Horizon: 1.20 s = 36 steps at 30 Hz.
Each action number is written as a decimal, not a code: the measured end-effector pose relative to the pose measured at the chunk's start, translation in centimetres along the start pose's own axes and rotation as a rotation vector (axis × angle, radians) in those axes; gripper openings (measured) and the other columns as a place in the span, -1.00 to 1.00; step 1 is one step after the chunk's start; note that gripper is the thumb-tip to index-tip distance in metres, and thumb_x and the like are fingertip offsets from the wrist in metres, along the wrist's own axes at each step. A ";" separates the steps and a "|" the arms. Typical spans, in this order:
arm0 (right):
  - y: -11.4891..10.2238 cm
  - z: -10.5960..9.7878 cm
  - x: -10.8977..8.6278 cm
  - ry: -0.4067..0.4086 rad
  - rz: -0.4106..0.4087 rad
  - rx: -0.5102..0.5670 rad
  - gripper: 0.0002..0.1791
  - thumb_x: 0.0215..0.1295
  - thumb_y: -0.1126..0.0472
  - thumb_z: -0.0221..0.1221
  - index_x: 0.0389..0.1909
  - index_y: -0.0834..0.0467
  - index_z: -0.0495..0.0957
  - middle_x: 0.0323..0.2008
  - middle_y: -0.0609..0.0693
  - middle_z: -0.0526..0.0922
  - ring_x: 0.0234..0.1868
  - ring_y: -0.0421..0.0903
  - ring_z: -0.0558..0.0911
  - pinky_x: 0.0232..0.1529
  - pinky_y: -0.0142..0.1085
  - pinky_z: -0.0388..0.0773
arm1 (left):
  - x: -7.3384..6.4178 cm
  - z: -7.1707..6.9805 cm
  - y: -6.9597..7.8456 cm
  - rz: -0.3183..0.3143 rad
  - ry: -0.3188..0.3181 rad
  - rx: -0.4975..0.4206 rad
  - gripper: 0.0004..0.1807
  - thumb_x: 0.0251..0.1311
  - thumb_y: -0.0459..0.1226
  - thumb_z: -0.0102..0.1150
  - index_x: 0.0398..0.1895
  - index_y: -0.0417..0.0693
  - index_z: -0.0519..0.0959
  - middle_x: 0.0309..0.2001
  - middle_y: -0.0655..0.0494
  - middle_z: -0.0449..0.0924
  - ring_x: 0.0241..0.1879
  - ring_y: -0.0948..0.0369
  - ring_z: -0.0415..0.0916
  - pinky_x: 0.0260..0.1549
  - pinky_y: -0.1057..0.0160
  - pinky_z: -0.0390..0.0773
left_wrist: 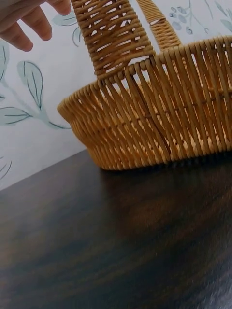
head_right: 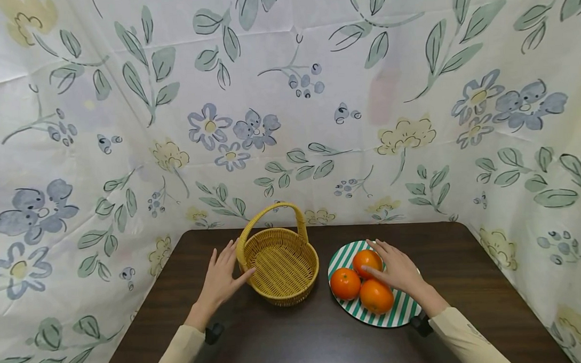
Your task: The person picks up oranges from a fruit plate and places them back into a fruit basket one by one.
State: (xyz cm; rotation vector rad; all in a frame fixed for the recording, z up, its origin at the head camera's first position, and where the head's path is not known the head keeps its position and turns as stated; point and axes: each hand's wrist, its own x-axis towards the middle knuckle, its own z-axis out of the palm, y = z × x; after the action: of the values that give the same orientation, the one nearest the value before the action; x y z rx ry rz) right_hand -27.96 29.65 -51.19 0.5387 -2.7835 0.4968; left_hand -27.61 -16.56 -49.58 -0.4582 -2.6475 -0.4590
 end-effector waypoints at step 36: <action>0.4 0.3 -0.3 -0.096 0.093 0.051 -0.18 0.13 -0.33 0.10 0.29 0.11 0.30 0.17 0.23 0.45 0.01 0.22 0.53 -0.19 0.17 0.51 | -2.3 3.2 -2.4 -0.034 -0.096 -0.047 -0.08 0.05 0.37 -0.05 0.42 0.12 0.14 0.43 0.05 0.05 0.43 0.10 -0.08 0.33 -0.20 -0.23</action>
State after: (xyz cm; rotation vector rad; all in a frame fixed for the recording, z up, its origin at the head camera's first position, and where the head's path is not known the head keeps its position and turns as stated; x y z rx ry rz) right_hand -27.95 29.97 -51.69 0.4565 -2.9052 0.5783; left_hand -27.62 -18.00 -53.93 -0.4612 -2.7459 -0.5235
